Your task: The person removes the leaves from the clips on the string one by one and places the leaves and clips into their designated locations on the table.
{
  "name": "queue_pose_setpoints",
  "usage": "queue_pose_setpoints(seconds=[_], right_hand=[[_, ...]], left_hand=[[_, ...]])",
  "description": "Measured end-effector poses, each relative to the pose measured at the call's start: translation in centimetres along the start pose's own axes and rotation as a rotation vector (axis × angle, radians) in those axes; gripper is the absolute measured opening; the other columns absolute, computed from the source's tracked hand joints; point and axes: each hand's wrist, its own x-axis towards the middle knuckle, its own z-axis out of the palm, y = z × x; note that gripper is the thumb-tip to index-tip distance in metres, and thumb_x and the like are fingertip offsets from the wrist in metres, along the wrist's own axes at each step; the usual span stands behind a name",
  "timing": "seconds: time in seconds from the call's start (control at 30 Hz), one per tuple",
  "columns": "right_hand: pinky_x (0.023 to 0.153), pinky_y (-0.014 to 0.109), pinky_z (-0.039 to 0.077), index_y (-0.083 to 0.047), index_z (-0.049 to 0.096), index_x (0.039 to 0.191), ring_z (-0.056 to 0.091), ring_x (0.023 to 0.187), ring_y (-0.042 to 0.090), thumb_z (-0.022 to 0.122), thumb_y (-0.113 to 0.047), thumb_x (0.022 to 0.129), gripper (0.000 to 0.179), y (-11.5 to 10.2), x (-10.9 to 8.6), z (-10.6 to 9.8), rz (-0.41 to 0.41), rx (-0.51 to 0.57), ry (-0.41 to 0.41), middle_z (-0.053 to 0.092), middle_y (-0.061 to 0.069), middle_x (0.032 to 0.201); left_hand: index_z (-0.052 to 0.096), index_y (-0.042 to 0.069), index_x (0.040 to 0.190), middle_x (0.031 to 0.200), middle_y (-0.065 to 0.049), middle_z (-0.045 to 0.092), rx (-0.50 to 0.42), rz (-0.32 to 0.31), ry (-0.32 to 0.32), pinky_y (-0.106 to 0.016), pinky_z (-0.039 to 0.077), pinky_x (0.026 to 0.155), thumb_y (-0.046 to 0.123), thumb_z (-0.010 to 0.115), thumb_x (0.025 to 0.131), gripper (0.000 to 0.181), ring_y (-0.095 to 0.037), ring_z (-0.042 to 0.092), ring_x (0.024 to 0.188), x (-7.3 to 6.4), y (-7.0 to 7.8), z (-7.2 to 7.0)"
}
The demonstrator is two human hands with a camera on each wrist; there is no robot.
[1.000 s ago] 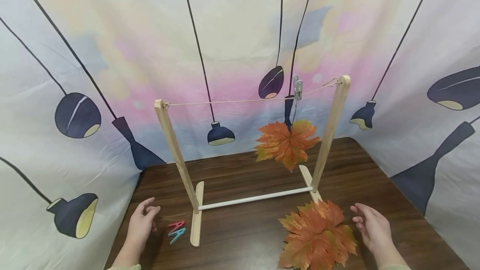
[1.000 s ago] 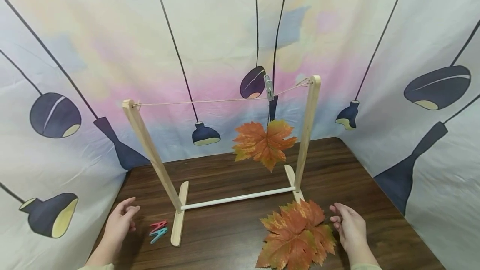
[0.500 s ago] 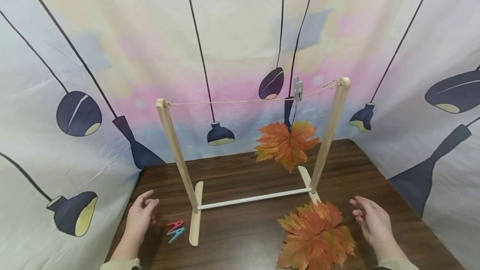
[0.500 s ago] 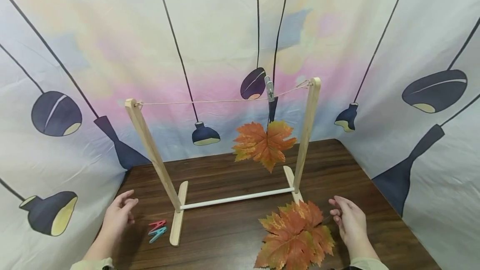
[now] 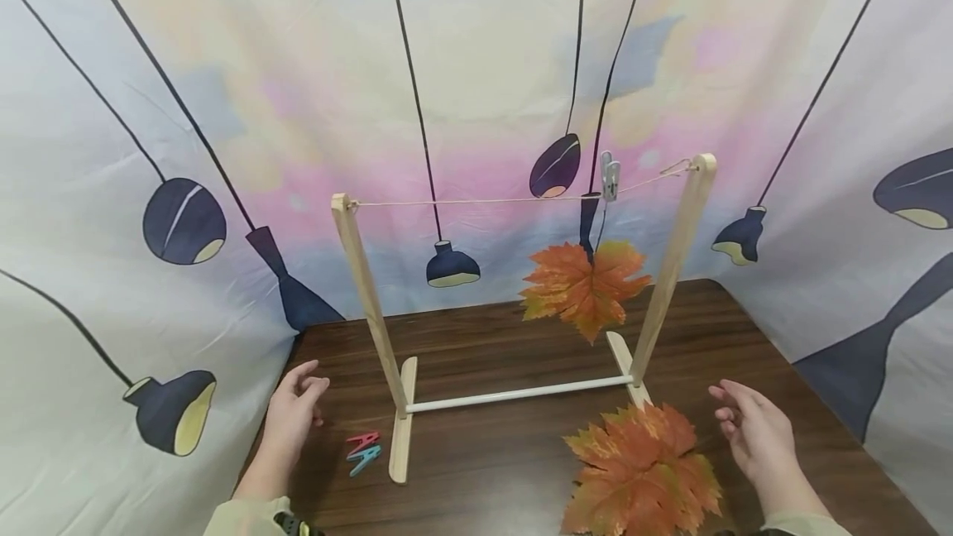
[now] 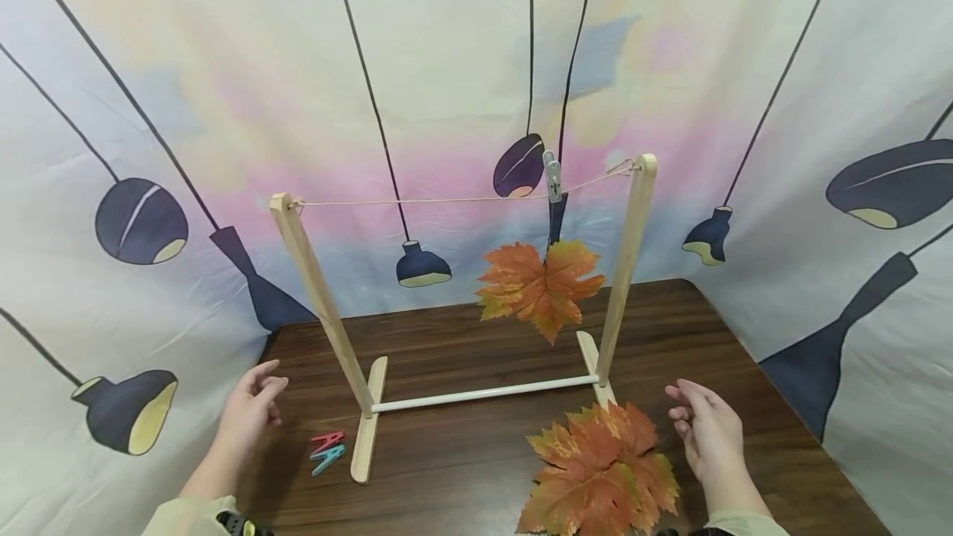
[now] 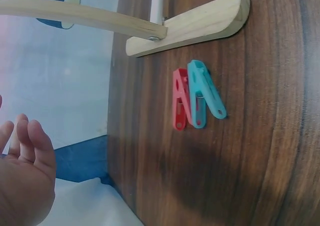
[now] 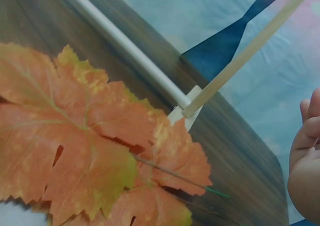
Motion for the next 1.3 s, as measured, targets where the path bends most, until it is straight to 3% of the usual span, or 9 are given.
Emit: queue_pose_setpoints(seconds=[0.17, 0.37, 0.5, 0.9, 1.13, 1.3], right_hand=[[0.048, 0.015, 0.046, -0.019, 0.069, 0.091, 0.057, 0.06, 0.005, 0.059, -0.019, 0.093, 0.01, -0.6, 0.3, 0.6, -0.03, 0.014, -0.022, 0.069, -0.004, 0.086], [0.047, 0.016, 0.046, -0.017, 0.069, 0.092, 0.058, 0.058, 0.006, 0.058, -0.015, 0.094, 0.011, -2.1, 0.5, 0.8, -0.108, 0.039, -0.042, 0.069, -0.003, 0.085], [0.046, 0.017, 0.046, -0.016, 0.069, 0.094, 0.058, 0.057, 0.007, 0.058, -0.015, 0.094, 0.011, -3.2, 0.7, 1.2, -0.137, 0.033, -0.056, 0.07, -0.002, 0.086], [0.044, 0.017, 0.044, -0.009, 0.07, 0.093, 0.059, 0.054, 0.009, 0.055, -0.009, 0.095, 0.015, -4.8, 0.9, 3.1, -0.204, 0.099, -0.145, 0.071, 0.003, 0.085], [0.044, 0.016, 0.043, -0.01, 0.07, 0.095, 0.058, 0.054, 0.009, 0.055, -0.01, 0.095, 0.015, -5.3, 0.8, 4.0, -0.222, 0.084, -0.165, 0.071, 0.003, 0.087], [0.044, 0.016, 0.043, -0.012, 0.07, 0.096, 0.058, 0.054, 0.008, 0.056, -0.011, 0.094, 0.015, -5.0, 0.7, 4.5, -0.221, 0.036, -0.172, 0.071, 0.002, 0.087]], left_hand=[[0.039, 0.006, 0.137, 0.095, 0.006, 0.052, 0.005, 0.023, -0.014, -0.029, 0.049, 0.053, 0.021, 0.052, 0.096, 0.045, -0.01, 0.045, 0.052, 0.3, 1.1, -0.7], [0.04, 0.005, 0.136, 0.089, 0.013, 0.054, -0.008, 0.089, -0.025, -0.028, 0.049, 0.052, 0.019, 0.053, 0.096, 0.045, -0.009, 0.045, 0.052, 0.8, 2.8, -0.9], [0.043, 0.006, 0.133, 0.085, 0.017, 0.055, -0.041, 0.119, 0.011, -0.027, 0.049, 0.05, 0.017, 0.055, 0.095, 0.041, -0.008, 0.045, 0.052, 0.9, 4.0, -1.0], [0.043, 0.004, 0.133, 0.09, 0.01, 0.055, -0.04, 0.206, -0.014, -0.024, 0.048, 0.049, 0.02, 0.053, 0.096, 0.042, -0.008, 0.046, 0.052, 0.0, 7.3, -1.3], [0.046, 0.005, 0.131, 0.09, 0.007, 0.055, -0.014, 0.291, -0.003, -0.025, 0.049, 0.051, 0.021, 0.054, 0.096, 0.039, -0.01, 0.048, 0.052, -0.8, 9.1, -1.4], [0.045, 0.005, 0.133, 0.093, 0.003, 0.056, -0.006, 0.317, -0.024, -0.025, 0.05, 0.052, 0.022, 0.054, 0.096, 0.041, -0.011, 0.049, 0.055, -1.1, 9.9, -1.2]])
